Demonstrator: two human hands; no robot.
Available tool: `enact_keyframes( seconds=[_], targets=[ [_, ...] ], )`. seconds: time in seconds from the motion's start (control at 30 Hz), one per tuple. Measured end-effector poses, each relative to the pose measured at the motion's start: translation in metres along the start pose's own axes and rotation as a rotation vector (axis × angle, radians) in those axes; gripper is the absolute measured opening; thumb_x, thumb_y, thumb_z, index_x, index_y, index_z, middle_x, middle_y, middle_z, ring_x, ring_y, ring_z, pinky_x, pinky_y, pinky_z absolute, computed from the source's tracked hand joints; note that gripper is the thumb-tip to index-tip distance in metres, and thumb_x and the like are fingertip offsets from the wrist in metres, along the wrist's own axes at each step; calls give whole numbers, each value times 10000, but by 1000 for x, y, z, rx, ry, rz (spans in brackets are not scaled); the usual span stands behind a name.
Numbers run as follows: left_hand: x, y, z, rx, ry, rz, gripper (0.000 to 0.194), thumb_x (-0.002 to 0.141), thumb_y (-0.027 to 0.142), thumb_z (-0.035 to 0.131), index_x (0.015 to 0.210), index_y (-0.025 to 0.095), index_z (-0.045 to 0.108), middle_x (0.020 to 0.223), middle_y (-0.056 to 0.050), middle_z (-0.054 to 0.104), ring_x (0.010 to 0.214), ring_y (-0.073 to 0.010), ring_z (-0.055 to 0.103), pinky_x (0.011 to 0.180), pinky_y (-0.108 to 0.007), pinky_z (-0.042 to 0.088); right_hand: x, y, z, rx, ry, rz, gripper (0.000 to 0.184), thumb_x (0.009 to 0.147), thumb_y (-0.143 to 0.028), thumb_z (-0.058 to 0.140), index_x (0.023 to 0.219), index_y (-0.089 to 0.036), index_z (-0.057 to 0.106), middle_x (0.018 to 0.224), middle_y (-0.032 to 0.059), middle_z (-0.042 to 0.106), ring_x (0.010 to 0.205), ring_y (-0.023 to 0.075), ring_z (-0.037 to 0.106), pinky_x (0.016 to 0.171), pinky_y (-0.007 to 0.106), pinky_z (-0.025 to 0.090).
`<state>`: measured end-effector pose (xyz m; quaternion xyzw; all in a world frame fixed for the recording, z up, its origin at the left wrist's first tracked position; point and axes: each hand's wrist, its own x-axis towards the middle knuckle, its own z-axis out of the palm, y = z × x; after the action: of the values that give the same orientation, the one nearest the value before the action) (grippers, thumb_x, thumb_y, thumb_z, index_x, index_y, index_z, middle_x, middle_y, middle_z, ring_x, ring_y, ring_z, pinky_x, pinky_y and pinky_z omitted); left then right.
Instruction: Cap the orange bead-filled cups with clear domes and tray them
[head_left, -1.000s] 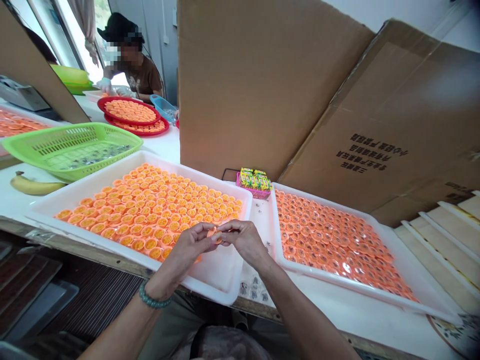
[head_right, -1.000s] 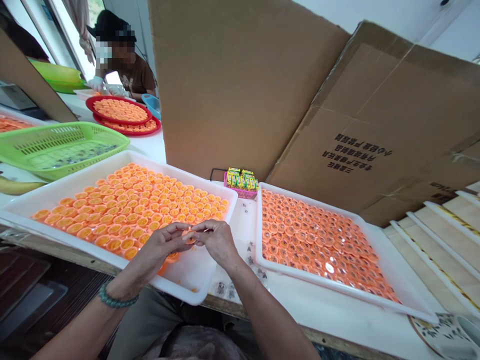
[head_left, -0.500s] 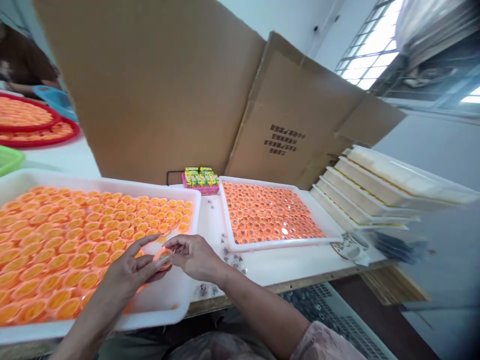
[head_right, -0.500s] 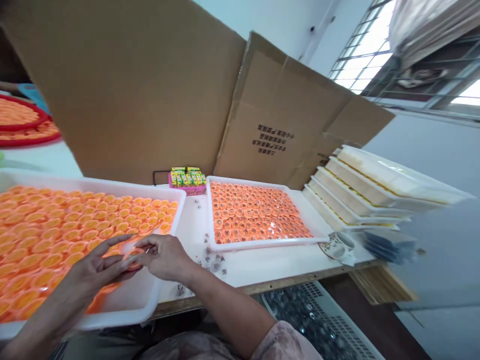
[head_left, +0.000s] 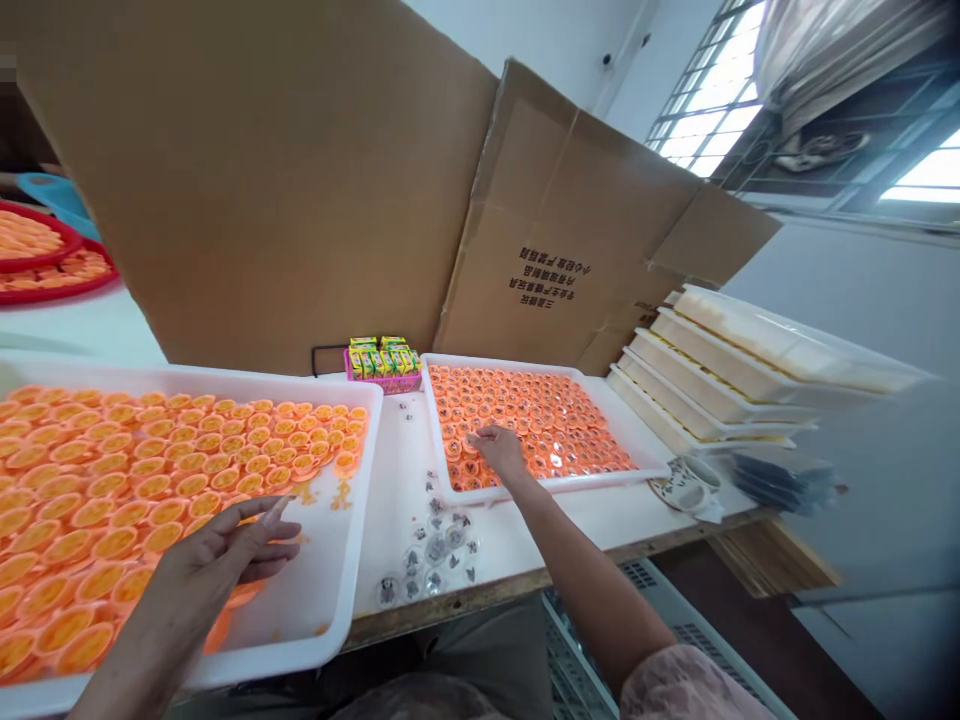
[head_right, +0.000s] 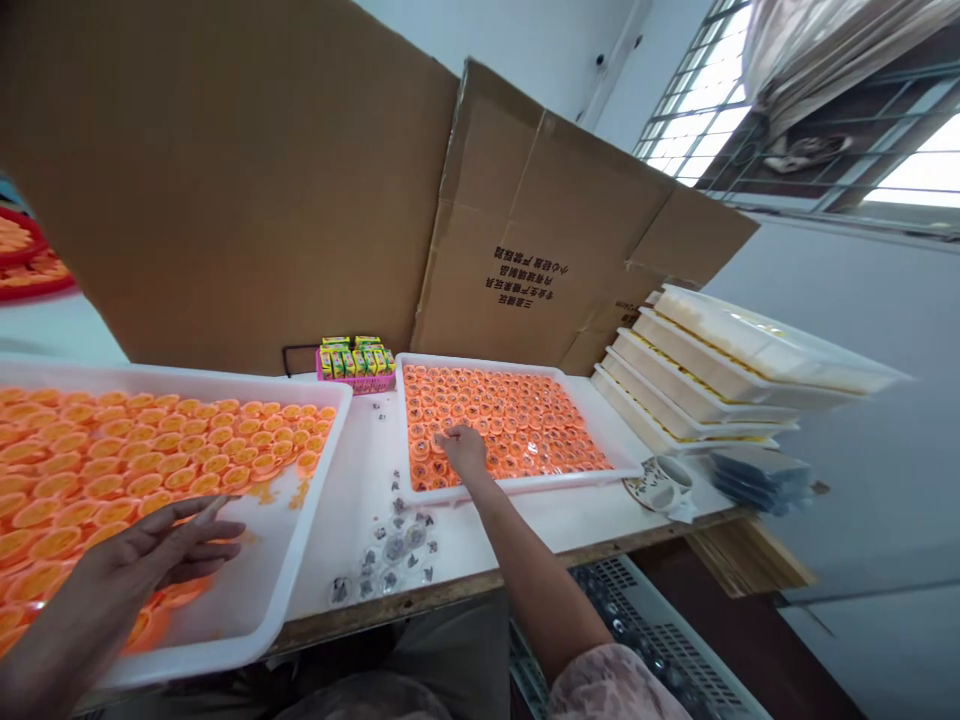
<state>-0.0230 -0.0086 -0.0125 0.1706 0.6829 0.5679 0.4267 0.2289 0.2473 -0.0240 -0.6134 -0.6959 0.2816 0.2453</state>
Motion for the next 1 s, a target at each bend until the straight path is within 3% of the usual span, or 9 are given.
enact_keyframes(
  seconds=[0.13,0.27,0.33,0.4,0.5,0.6,0.77,0.9,1.0],
  targets=[
    [-4,5,1,-17,79,46,380,672,459,708,943,202,641,867,-99,718,781,-260,685,653,-305,577,6,9,13,-153,-23,-15,202,699,-367,656,720,-167,672,672,42,663,695,200,628,633,271,432],
    [-3,4,0,-49,81,59,435,639,482,729,943,183,643,843,-100,718,731,-239,683,631,-290,568,-5,-1,15,-263,41,-142,294,806,-350,554,993,-143,648,1011,122,652,923,240,595,787,324,428],
    [-3,3,0,-58,75,60,456,638,487,727,959,176,637,839,-96,716,714,-222,681,628,-276,560,-15,-15,15,-280,47,-263,300,869,-329,472,1078,-166,613,1134,108,606,1055,223,534,896,316,388],
    [-3,3,-1,-57,58,58,458,645,489,722,964,172,633,839,-95,713,705,-210,678,625,-263,553,-22,-34,20,-375,-39,-439,286,914,-274,393,1096,-192,598,1163,81,591,1125,198,484,955,293,352],
    [-5,6,0,-55,36,65,439,656,503,708,928,166,631,837,-100,709,706,-213,678,622,-263,547,-17,-65,41,-599,-233,-633,315,903,-122,355,1115,-190,577,1147,82,586,1082,189,515,918,287,389],
    [-8,8,2,-66,50,95,428,653,512,704,886,161,630,814,-102,707,702,-224,678,617,-277,545,7,-92,72,-700,-318,-613,294,879,-88,424,1130,-153,562,1126,106,581,989,196,571,842,309,450],
    [-9,8,2,-117,83,126,418,654,487,710,887,150,622,787,-94,702,678,-219,673,620,-291,542,36,-114,114,-800,-380,-490,326,890,-320,532,1169,-151,522,1167,87,550,983,200,576,822,405,501],
    [-9,10,-3,-300,212,153,367,686,420,709,932,168,607,855,-71,703,720,-197,671,702,-303,539,23,-105,128,-819,-438,-487,320,889,-323,535,1155,-145,529,1145,84,560,965,194,583,810,397,507],
    [-8,12,-6,-467,328,211,296,715,365,691,925,176,604,889,-50,693,760,-178,668,742,-290,525,5,-95,122,-807,-451,-548,255,904,-277,507,1106,-132,563,1090,93,588,939,188,590,811,364,493]
  ],
)
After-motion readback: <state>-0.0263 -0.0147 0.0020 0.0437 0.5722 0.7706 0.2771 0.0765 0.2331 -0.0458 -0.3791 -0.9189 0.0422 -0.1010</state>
